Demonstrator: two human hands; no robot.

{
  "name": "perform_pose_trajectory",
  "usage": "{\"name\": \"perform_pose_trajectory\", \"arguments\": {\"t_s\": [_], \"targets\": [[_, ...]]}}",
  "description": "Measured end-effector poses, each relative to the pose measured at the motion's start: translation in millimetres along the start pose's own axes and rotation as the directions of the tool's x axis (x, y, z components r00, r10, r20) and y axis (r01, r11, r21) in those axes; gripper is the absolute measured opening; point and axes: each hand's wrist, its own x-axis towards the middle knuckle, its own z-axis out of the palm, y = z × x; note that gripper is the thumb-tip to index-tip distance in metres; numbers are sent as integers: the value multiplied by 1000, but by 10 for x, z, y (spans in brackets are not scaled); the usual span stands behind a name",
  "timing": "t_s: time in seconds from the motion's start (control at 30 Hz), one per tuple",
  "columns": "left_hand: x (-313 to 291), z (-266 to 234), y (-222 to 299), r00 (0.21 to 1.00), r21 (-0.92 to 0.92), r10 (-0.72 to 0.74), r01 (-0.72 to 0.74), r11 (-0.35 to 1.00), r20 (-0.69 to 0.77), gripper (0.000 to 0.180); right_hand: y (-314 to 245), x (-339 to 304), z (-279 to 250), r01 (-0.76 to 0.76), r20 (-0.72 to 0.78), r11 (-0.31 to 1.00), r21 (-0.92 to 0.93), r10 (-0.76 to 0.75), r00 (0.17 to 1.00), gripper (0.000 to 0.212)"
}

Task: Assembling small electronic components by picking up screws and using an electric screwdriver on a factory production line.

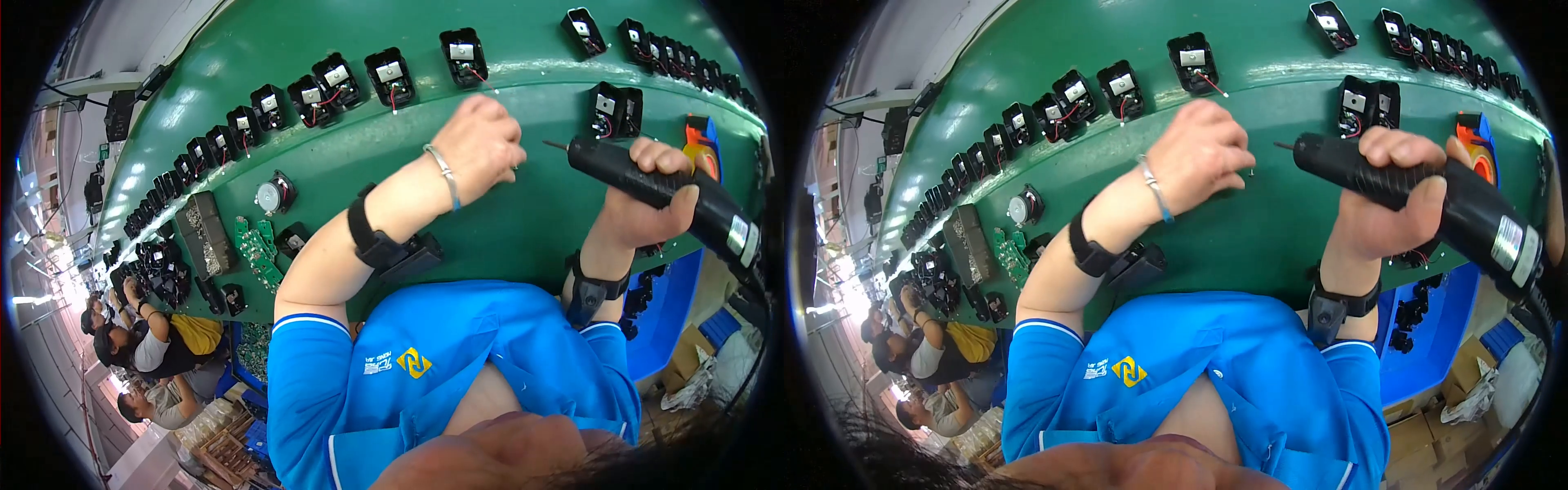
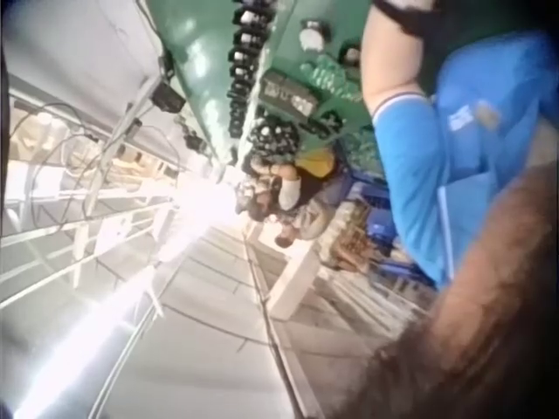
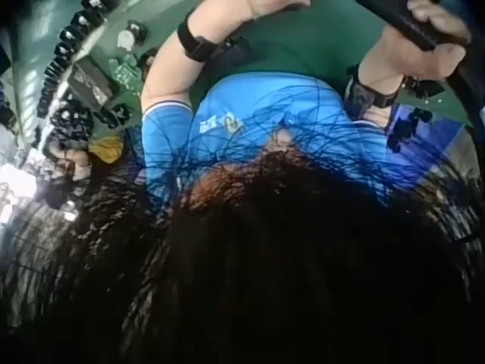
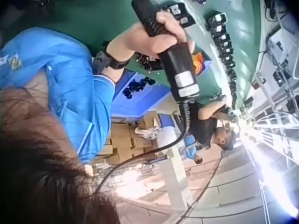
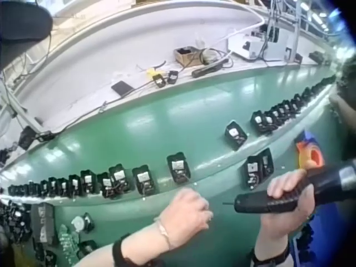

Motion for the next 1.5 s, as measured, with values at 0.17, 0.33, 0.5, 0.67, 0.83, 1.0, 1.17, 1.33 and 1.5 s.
{"name": "perform_pose_trajectory", "arguments": {"t_s": [0.17, 0.33, 0.5, 0.67, 0.83, 1.0, 1.17, 1.33, 1.5], "targets": [[-26, 292, -8, 997, 35, -27, 25, 999, 72, 11, -150, -86, -157, -20, -40, 999, -35, 18, 999, 35], [21, 368, 2, 1000, 75, 9, -11, 997, 29, 7, -293, -62, -282, 12, -8, 1000, 5, -12, 1000, 37], [42, 280, 117, 972, -116, -134, 113, 987, -195, 10, -425, 10, -324, 53, -9, 995, 86, -52, 999, 40], [56, 206, 239, 894, -483, -400, 266, 834, -199, 9, -504, 80, -249, 51, 6, 983, 175, -52, 999, 43], [-2, 133, 397, 775, -954, -580, 300, -13, 251, 10, -590, 117, -114, 39, -11, 942, 333, -37, 999, 47], [-6, 264, 416, 833, -953, -518, 34, -300, 193, 13, -612, 135, -29, 16, 44, 925, 379, -36, 998, 49], [15, 275, 435, 854, -946, -494, -7, -325, 164, 13, -551, 130, -24, -2, 75, 926, 378, -29, 997, 50], [49, 253, 476, 823, -973, -536, 81, -218, 189, 14, -517, 116, -61, -18, 107, 931, 366, -23, 994, 49], [104, 221, 487, 817, -965, -524, 147, -216, 242, 14, -553, 143, -43, 2, 132, 942, 335, -50, 990, 50]]}}
